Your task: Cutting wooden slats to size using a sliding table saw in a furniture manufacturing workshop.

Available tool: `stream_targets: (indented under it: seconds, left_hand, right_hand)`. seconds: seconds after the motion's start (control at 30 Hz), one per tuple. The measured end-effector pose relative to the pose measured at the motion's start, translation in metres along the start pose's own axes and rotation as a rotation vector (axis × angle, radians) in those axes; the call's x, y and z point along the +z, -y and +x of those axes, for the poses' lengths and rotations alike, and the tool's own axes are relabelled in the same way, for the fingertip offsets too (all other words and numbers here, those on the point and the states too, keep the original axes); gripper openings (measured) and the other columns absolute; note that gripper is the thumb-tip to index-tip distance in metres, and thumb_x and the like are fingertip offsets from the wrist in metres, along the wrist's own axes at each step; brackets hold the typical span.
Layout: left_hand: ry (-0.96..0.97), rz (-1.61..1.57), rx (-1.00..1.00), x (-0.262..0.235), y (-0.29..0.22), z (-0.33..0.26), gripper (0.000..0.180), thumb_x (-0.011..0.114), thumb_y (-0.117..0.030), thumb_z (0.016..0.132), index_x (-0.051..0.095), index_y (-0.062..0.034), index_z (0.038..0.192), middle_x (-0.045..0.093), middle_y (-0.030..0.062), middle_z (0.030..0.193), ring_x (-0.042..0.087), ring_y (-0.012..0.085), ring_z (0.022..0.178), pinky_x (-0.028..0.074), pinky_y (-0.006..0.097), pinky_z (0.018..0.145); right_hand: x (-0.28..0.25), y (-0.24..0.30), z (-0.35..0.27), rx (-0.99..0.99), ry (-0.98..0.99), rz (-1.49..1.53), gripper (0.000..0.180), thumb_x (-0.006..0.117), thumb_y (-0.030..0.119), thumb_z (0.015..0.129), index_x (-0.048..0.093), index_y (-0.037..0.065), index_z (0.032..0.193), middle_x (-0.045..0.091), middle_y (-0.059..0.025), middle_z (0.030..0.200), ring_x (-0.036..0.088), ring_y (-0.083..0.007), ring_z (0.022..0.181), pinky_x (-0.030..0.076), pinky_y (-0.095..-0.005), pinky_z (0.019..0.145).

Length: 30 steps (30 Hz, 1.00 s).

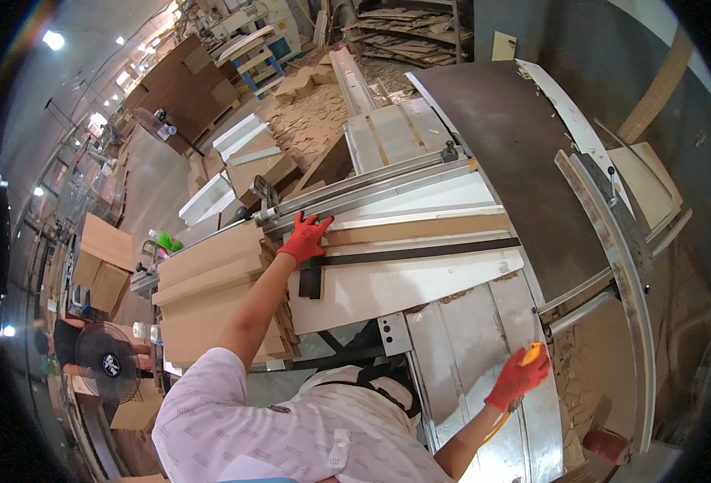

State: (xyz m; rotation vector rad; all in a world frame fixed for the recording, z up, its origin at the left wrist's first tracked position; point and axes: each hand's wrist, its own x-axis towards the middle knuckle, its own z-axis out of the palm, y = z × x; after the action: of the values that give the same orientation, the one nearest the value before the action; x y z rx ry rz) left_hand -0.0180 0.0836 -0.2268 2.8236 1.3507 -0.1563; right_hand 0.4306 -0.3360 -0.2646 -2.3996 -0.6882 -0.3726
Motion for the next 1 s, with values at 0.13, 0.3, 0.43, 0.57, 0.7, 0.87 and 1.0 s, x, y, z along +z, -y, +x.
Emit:
stream_targets:
  seconds: [0.13,0.3,0.43,0.57,0.7,0.87,1.0]
  left_hand:
    - [0.047,0.057,0.012,-0.004,0.003,0.011,0.098,0.082,-0.034,0.064,0.039,-0.013,0.15,0.067,0.0112,0.123,0.047,0.0358,0.133,0.011,0.062,0.119]
    - [0.049,0.059,0.081,-0.026,-0.003,0.008,0.1,0.083,-0.036,0.06,0.041,-0.0085,0.146,0.071,0.0102,0.106,0.053,0.0345,0.122,0.013,0.062,0.118]
    - [-0.012,0.064,0.131,-0.064,-0.023,-0.021,0.072,0.082,-0.037,0.06,0.063,-0.014,0.125,0.07,0.0097,0.102,0.056,0.0334,0.119,0.012,0.063,0.119]
    - [0.051,0.04,0.054,-0.104,-0.066,-0.081,0.057,0.081,-0.041,0.058,0.072,-0.0189,0.11,0.069,0.0088,0.097,0.058,0.0314,0.113,0.015,0.063,0.118]
    - [-0.159,0.013,-0.031,-0.107,-0.114,-0.139,0.053,0.081,-0.041,0.059,0.072,-0.018,0.107,0.067,0.0097,0.103,0.059,0.0307,0.108,0.02,0.063,0.115]
    - [-0.361,-0.697,-0.21,-0.084,-0.132,-0.201,0.058,0.082,-0.027,0.072,0.063,-0.0142,0.125,0.059,0.0114,0.112,0.058,0.0304,0.11,0.042,0.046,0.103]
    - [-0.496,-1.744,-0.422,-0.063,-0.137,-0.241,0.065,0.07,-0.015,0.093,0.038,-0.0057,0.149,0.052,0.0058,0.137,0.054,0.0141,0.119,0.05,0.031,0.096]
  right_hand:
    - [0.031,0.058,-0.004,-0.08,0.174,0.581,0.044,0.071,0.011,0.088,0.059,0.003,0.129,0.062,-0.0125,0.111,0.06,-0.0228,0.094,0.051,-0.0341,0.082]
    - [0.063,0.145,-0.03,-0.095,0.553,1.009,0.034,0.07,0.008,0.089,0.062,0.005,0.121,0.061,-0.0035,0.092,0.056,-0.0121,0.078,0.049,-0.0267,0.071]
    - [0.091,0.197,-0.037,0.154,0.864,1.184,0.036,0.067,0.019,0.095,0.06,0.007,0.129,0.064,-0.0041,0.105,0.06,-0.0118,0.083,0.049,-0.0263,0.07]
    - [0.133,0.217,-0.025,0.604,1.112,1.46,0.036,0.063,0.033,0.097,0.063,0.013,0.127,0.064,-0.0027,0.101,0.059,-0.0134,0.078,0.048,-0.0257,0.066]
    - [0.179,0.209,-0.016,0.726,1.315,1.712,0.036,0.058,0.043,0.099,0.066,0.011,0.113,0.064,-0.0013,0.09,0.057,-0.0144,0.071,0.046,-0.0263,0.061]
    - [0.156,0.201,-0.024,0.642,1.35,1.58,0.029,0.057,0.044,0.099,0.061,0.019,0.084,0.056,0.0048,0.062,0.048,-0.0107,0.048,0.037,-0.0264,0.045]
    - [0.089,0.235,-0.048,0.514,1.094,1.576,0.031,0.065,0.044,0.096,0.065,0.013,0.09,0.06,0.0027,0.073,0.049,-0.0086,0.058,0.037,-0.0242,0.052]
